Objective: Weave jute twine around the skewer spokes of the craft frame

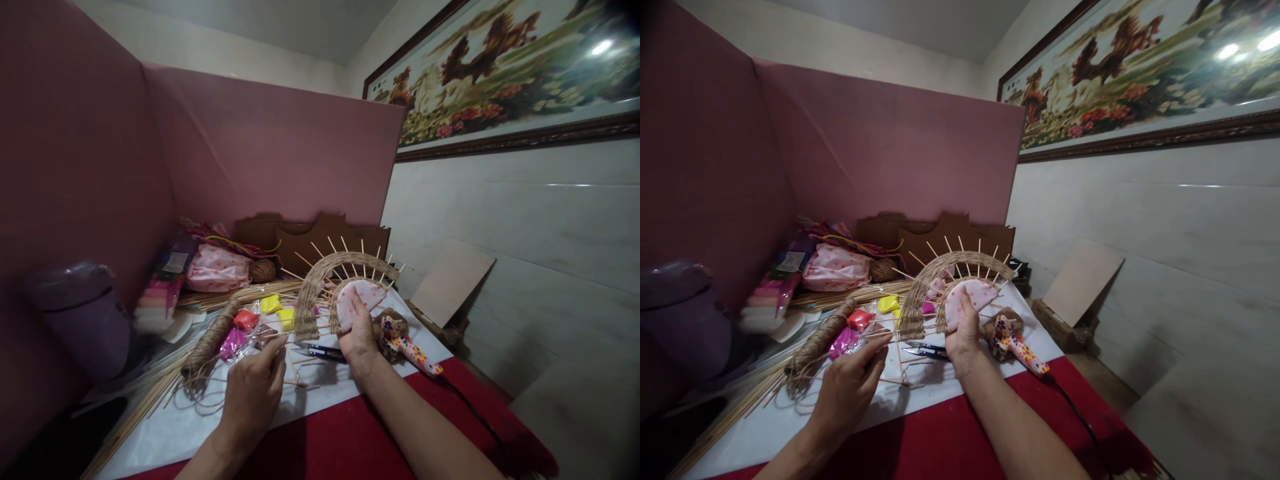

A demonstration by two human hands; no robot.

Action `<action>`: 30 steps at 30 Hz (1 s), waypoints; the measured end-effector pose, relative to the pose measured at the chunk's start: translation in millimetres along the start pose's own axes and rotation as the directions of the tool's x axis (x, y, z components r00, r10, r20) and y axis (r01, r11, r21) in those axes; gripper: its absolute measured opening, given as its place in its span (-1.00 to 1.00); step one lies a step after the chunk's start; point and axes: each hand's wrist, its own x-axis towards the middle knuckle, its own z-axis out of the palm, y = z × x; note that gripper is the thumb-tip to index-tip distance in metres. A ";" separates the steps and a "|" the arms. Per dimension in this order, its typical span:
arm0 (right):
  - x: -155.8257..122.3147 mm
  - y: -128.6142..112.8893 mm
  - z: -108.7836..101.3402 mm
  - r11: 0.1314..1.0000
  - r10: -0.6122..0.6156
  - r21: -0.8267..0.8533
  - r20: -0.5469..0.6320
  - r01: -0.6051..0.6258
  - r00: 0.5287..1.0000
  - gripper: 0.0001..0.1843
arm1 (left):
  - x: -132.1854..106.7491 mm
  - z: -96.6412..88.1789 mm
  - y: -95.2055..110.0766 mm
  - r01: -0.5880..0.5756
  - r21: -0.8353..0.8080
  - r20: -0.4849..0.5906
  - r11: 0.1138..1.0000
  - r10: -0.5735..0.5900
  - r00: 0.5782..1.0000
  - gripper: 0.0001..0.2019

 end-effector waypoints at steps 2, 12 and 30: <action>0.1 0.4 -0.2 1.000 0.004 0.008 0.000 -0.004 1.000 -0.81 | 0.3 -0.6 1.7 0.022 -0.009 0.019 1.000 -0.022 1.000 -0.69; -5.6 -2.1 2.9 0.994 0.066 0.091 0.027 -0.068 0.997 -0.81 | 0.7 -6.0 11.1 0.146 -0.060 0.125 0.987 -0.138 0.983 -0.66; 8.5 -9.1 -0.4 0.994 0.064 0.087 0.066 -0.070 0.996 -0.85 | 13.8 -27.1 0.9 0.082 0.040 0.279 0.996 -0.091 0.956 -0.67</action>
